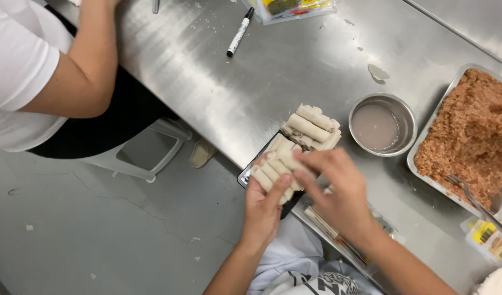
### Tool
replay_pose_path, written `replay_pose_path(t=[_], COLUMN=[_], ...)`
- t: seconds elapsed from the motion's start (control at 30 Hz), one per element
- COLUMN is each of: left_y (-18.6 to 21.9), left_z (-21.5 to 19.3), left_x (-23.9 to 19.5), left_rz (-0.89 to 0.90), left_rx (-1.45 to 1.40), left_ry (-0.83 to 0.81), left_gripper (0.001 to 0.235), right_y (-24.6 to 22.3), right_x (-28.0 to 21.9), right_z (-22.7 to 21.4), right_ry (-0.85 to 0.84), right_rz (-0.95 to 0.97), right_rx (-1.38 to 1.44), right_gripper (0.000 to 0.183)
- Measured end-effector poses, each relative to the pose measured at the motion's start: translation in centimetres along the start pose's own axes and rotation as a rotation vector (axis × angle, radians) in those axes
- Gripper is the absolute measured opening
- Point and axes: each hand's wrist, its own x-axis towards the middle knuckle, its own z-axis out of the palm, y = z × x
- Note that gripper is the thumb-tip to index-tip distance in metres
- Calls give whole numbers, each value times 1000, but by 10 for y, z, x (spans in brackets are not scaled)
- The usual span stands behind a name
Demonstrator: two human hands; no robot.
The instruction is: The person places pre-made spring rolls into clear plastic bags on a digital scale, seals the bags, and stacks them on the counter. The person handles spring rolls, plastic bags, and a digital scale.
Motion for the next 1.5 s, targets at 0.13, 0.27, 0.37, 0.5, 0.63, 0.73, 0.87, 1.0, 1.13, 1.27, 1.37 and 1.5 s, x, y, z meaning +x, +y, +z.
replay_pose_path(t=[0.13,0.27,0.37,0.5,0.63,0.73,0.87,1.0,1.13,1.27,1.37,1.5], left_y=[-8,-21,-49,-66,-133,-120,-131,-119,-109,-125,-118,-124], left_z=[4,2,-9,21,-8,21,5,-7,15,26,36,25], left_x=[-10,-18,-17,-47,-85,-88,-73,-41,-31,-53,-61,-66], left_rz=[46,27,79,-46,-347,-438,414,629,608,825,742,732], left_rx=[214,339,257,66,42,285,1228,1271,1482,1642,1488,1545], left_ry=[-121,-183,-248,-323,-330,-515,-724,-692,-1036,-1063,-1028,-974], left_gripper=[49,51,54,46,47,71,42,19,32,19,9,24], right_y=[-11,-8,-14,-11,-9,-16,-14,-1,10,22,18,5], right_x=[-21,-37,-46,-106,-182,-213,-250,-287,-269,-267,-284,-279], right_z=[-9,-21,-20,-22,-33,-70,-106,-84,-86,-95,-92,-87], right_ry=[4,62,225,225,225,318,619,589,376,443,406,331], right_rz=[209,246,287,298,446,897,1214,1185,1144,1012,986,1008], right_rx=[272,341,402,350,301,492,589,472,498,344,404,369], right_gripper=[30,29,30,45,68,74,71,71,63,62,62,64])
